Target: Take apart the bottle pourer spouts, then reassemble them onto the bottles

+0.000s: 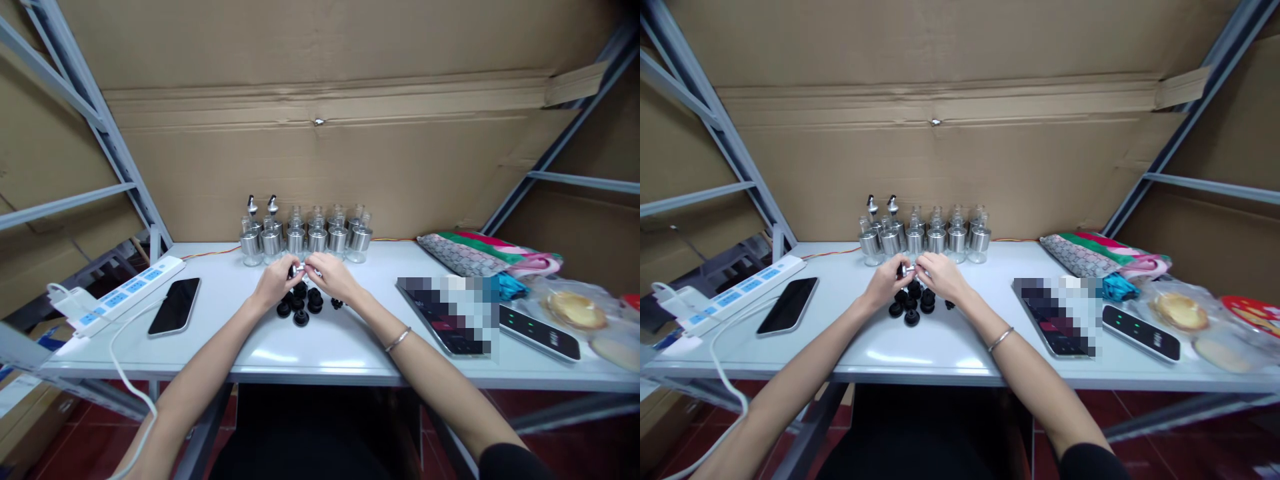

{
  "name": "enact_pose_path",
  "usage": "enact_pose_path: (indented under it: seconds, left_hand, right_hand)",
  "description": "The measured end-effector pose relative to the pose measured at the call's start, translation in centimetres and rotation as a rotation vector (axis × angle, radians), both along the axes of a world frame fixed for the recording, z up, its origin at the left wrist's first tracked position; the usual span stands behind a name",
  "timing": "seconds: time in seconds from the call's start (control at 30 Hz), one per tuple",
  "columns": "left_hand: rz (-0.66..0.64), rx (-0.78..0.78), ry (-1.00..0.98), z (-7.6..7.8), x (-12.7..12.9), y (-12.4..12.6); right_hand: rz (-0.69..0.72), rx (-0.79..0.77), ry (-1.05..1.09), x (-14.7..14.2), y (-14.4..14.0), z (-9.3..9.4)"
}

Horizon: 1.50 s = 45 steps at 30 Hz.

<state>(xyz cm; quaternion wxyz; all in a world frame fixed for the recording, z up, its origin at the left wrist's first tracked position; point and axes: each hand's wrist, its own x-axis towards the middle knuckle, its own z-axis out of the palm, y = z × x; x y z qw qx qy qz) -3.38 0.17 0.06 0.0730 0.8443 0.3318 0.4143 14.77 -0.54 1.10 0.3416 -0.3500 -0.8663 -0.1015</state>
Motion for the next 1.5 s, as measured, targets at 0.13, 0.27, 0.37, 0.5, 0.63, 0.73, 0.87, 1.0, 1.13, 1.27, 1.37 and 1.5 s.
enact_pose_path:
  seconds: [0.13, 0.27, 0.37, 0.5, 0.63, 0.73, 0.87, 1.0, 1.13, 1.27, 1.37, 1.5]
  left_hand:
    - [0.017, 0.101, 0.026, -0.1, 0.1, 0.0]
    - [0.078, 0.195, 0.051, -0.2, 0.4, -0.1]
    - [0.135, 0.272, 0.086, -0.2, 0.6, -0.3]
    - [0.148, 0.315, 0.115, -0.3, 0.6, -0.3]
    - [0.060, 0.247, -0.005, -0.2, 0.6, -0.4]
    - [0.000, 0.113, -0.082, -0.2, 0.7, -0.6]
    - [-0.017, -0.026, -0.122, -0.1, 0.8, -0.9]
    - [0.003, -0.048, -0.168, -0.1, 0.8, -0.8]
    - [0.006, -0.014, -0.203, -0.3, 0.8, -0.5]
    - [-0.009, 0.007, -0.183, -0.4, 0.9, -0.4]
    - [-0.015, 0.010, -0.150, -0.4, 1.1, -0.6]
    - [-0.006, 0.038, -0.112, -0.2, 1.1, -0.7]
  right_hand:
    - [-0.033, -0.053, 0.031, -0.3, 0.1, -0.2]
    - [-0.104, -0.087, 0.052, -0.8, 0.0, -0.4]
    - [-0.139, -0.125, 0.083, -1.0, -0.1, -0.4]
    - [-0.149, -0.178, 0.112, -1.2, -0.1, -0.4]
    - [-0.117, -0.139, 0.175, -1.1, -0.2, -0.4]
    - [-0.082, -0.095, 0.229, -0.7, -0.2, -0.4]
    - [-0.030, -0.094, 0.254, -0.5, -0.2, -0.5]
    - [-0.008, -0.087, 0.255, -0.6, -0.2, -0.6]
    - [0.024, -0.045, 0.251, -0.6, -0.3, -0.6]
    - [0.031, 0.028, 0.236, -0.5, -0.1, -0.6]
    - [0.031, 0.051, 0.213, -0.5, -0.2, -0.5]
    - [0.005, 0.026, 0.172, -0.8, -0.6, -0.4]
